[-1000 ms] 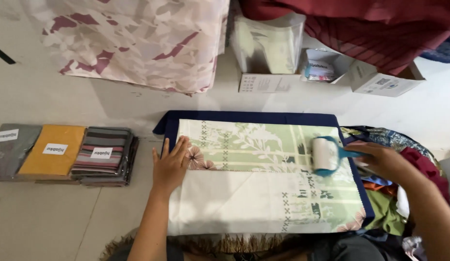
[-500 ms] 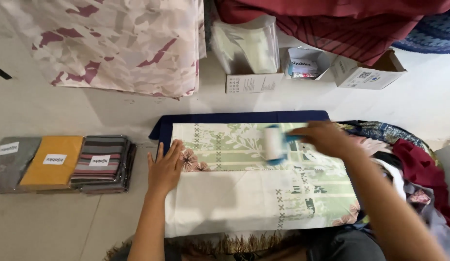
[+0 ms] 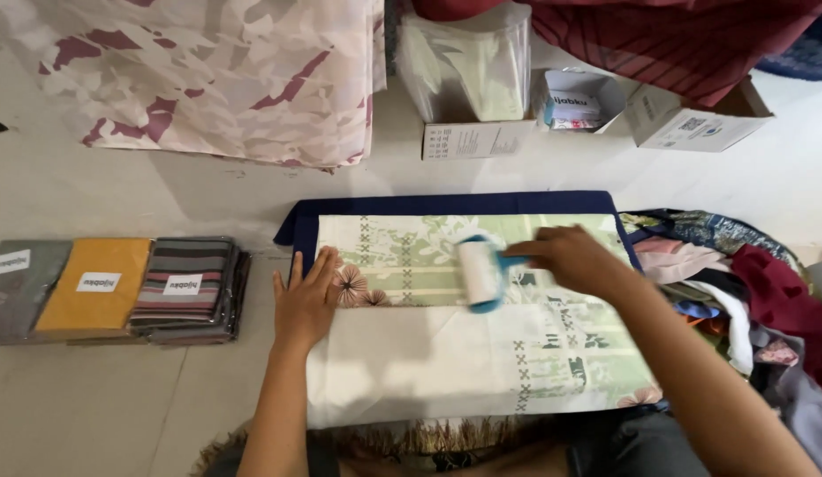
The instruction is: The person folds a patterned fabric on a blue mat, uses a lint roller to clean it, and then places it into a clear plastic bag. They then seal the bag and place it with other packaged items.
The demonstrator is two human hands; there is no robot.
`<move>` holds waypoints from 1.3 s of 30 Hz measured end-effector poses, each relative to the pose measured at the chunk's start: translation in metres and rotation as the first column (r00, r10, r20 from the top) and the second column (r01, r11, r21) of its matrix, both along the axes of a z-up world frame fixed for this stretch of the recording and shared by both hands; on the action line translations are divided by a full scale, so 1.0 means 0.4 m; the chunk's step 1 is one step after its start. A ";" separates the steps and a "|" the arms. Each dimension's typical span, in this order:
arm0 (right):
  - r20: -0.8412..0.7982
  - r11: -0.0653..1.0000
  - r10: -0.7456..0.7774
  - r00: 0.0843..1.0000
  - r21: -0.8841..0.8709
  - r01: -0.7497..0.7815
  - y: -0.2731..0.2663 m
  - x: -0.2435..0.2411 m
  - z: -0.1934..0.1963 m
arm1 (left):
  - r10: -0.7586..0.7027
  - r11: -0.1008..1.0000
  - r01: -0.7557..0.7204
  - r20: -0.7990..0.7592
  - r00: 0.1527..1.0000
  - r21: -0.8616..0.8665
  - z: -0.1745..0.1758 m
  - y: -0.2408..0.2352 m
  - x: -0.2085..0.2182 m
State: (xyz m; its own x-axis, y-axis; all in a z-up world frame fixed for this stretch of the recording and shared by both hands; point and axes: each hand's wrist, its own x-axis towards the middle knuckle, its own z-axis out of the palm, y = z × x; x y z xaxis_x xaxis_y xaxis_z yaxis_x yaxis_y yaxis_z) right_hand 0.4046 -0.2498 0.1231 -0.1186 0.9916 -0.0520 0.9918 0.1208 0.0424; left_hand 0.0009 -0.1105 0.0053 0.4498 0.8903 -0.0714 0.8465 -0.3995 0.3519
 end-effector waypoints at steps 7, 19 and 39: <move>0.069 0.989 -0.136 0.988 -0.055 0.140 -0.053 0.038 0.035 | 0.005 1.000 -0.005 0.009 1.000 0.013 -0.027 0.006 0.001; -0.019 1.000 0.017 1.000 -0.003 -0.017 0.093 -0.177 -0.047 | 0.008 1.000 -0.008 0.000 1.000 0.024 0.002 -0.007 0.002; -0.079 0.984 0.161 0.984 0.086 -0.154 0.154 -0.235 -0.035 | 0.007 0.998 -0.008 0.021 1.000 0.057 -0.025 0.000 -0.003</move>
